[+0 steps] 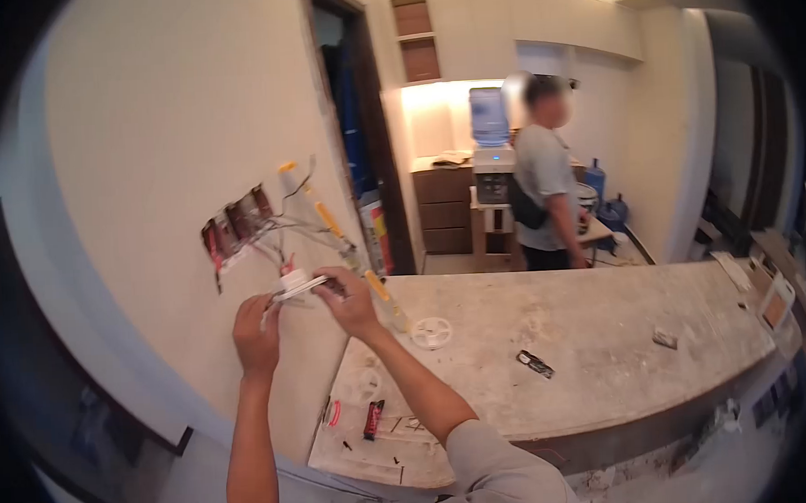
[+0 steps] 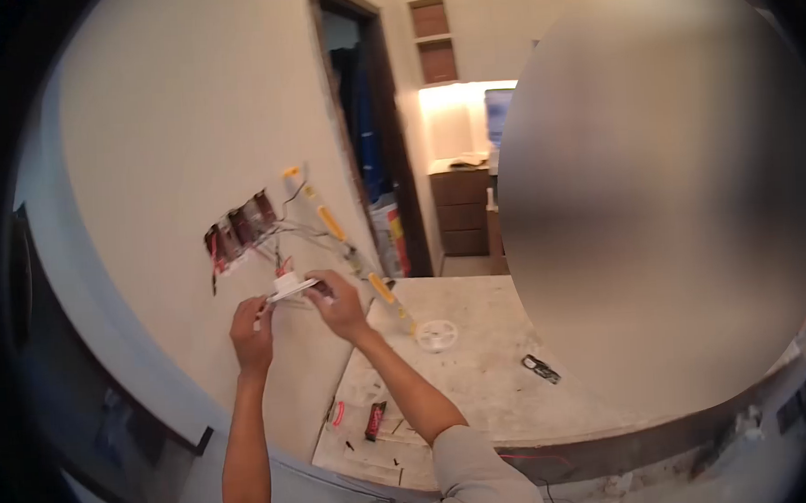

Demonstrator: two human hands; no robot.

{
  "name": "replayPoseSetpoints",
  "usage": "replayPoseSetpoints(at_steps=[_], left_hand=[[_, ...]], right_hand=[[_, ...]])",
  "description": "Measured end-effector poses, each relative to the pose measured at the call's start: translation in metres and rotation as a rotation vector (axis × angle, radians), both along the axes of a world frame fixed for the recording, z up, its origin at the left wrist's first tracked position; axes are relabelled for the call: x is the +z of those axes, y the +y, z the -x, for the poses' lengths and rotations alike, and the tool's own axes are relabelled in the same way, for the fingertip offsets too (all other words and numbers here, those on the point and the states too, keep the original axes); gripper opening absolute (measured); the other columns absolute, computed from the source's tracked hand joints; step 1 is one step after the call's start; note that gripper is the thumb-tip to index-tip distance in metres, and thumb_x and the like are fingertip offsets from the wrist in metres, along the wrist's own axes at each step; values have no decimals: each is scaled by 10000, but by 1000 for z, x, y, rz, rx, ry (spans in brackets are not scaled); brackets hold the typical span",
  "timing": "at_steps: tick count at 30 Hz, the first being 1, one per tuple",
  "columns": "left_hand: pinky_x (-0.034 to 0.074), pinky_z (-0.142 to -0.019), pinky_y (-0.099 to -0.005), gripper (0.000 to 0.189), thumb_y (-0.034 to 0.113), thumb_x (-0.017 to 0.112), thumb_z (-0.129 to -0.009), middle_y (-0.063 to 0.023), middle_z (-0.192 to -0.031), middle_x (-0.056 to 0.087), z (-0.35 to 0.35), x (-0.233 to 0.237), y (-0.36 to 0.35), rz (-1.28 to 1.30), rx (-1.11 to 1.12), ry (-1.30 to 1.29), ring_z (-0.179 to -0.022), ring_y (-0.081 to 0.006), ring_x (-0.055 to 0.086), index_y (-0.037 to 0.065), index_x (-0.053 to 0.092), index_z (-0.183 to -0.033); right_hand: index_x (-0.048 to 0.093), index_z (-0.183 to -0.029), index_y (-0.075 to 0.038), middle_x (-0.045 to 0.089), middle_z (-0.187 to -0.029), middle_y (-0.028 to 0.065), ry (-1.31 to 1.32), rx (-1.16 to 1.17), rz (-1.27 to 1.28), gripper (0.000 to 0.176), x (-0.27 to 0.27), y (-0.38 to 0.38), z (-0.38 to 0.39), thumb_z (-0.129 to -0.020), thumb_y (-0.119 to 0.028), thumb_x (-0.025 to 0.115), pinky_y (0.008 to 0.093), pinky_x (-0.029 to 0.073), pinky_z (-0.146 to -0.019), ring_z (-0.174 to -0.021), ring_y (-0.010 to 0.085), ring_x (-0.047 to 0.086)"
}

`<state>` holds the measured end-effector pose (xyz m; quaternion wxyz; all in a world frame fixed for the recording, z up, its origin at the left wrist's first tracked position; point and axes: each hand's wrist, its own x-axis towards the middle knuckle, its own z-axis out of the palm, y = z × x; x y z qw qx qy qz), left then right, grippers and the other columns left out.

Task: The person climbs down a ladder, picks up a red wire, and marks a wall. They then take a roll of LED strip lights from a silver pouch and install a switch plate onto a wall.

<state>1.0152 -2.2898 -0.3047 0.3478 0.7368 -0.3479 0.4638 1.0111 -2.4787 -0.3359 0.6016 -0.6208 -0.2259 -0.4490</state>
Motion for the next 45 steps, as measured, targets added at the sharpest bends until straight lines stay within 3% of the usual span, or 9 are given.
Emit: replayPoseSetpoints(at_steps=[3, 5, 8, 9, 10, 12, 15, 41, 45], left_hand=[[485, -872, -413, 202, 85, 681, -807, -151, -994, 653, -17, -15, 7, -24, 29, -58, -963, -326, 613, 15, 656, -994], [483, -884, -391, 188, 45, 569, -821, -155, -1039, 636, -36, -30, 12, -100, 124, -97, -1005, -309, 601, 15, 637, -994], [480, -836, -399, 159, 43, 530, -840, -165, -953, 603, -60, -42, 11, -37, 7, -87, -921, -328, 584, 13, 616, -970], [484, -799, -391, 113, 52, 532, -826, -143, -892, 585, -71, -45, 5, -15, 50, -62, -889, -312, 575, 29, 604, -909], [489, -763, -374, 61, 74, 547, -796, -118, -859, 573, -62, -34, 9, -45, 175, -172, -873, -286, 571, 42, 581, -836], [497, -739, -369, 67, 100, 587, -732, -91, -848, 576, -41, -13, 22, -102, 180, -217, -842, -267, 579, 53, 558, -771], [507, -743, -384, 123, 144, 623, -755, -102, -866, 591, -23, 1, 19, -54, 125, -166, -873, -285, 590, 38, 575, -792], [487, -761, -395, 84, 118, 581, -727, -129, -829, 576, -50, -11, -1, -95, 243, -153, -860, -310, 551, 35, 585, -734], [492, -755, -392, 92, 121, 576, -727, -138, -828, 570, -55, -13, -2, -110, 236, -173, -855, -311, 550, 30, 582, -739]], right_hand=[[617, -1086, -49, 631, -971, 63, -11, 38, -20, 225, -35, -5, -44, -862, -48, 642, 292, 492, -819, -882, 163, 610], [525, -1230, -19, 571, -1180, 112, -4, 585, -253, 325, -59, -21, -67, -919, -115, 520, 387, 413, -1015, -1103, 227, 545], [507, -1242, -1, 553, -1203, 154, -185, 293, 29, 296, -45, -27, -64, -956, -64, 463, 396, 463, -971, -1124, 260, 551], [555, -1182, 12, 598, -1110, 135, 59, 111, -36, 253, -49, -30, -77, -933, -11, 519, 341, 519, -873, -1012, 232, 605], [582, -1146, 23, 624, -1057, 128, -29, 109, -47, 218, -48, -26, -87, -935, -17, 545, 309, 532, -818, -933, 214, 629], [555, -1197, 32, 618, -1098, 155, 152, 12, 52, 259, -25, -6, -56, -971, -88, 511, 315, 515, -838, -937, 215, 631], [531, -1250, 10, 648, -1064, 161, 114, 6, 90, 333, -30, -19, -73, -985, -191, 510, 326, 474, -891, -1007, 210, 620], [522, -1242, 54, 595, -1166, 190, 127, 32, 100, 359, -35, -48, -105, -990, -201, 493, 340, 482, -919, -1055, 249, 602], [624, -1080, 32, 658, -920, 180, -169, -76, 5, 275, -4, -6, -41, -917, -189, 626, 378, 564, -650, -718, 267, 637]])
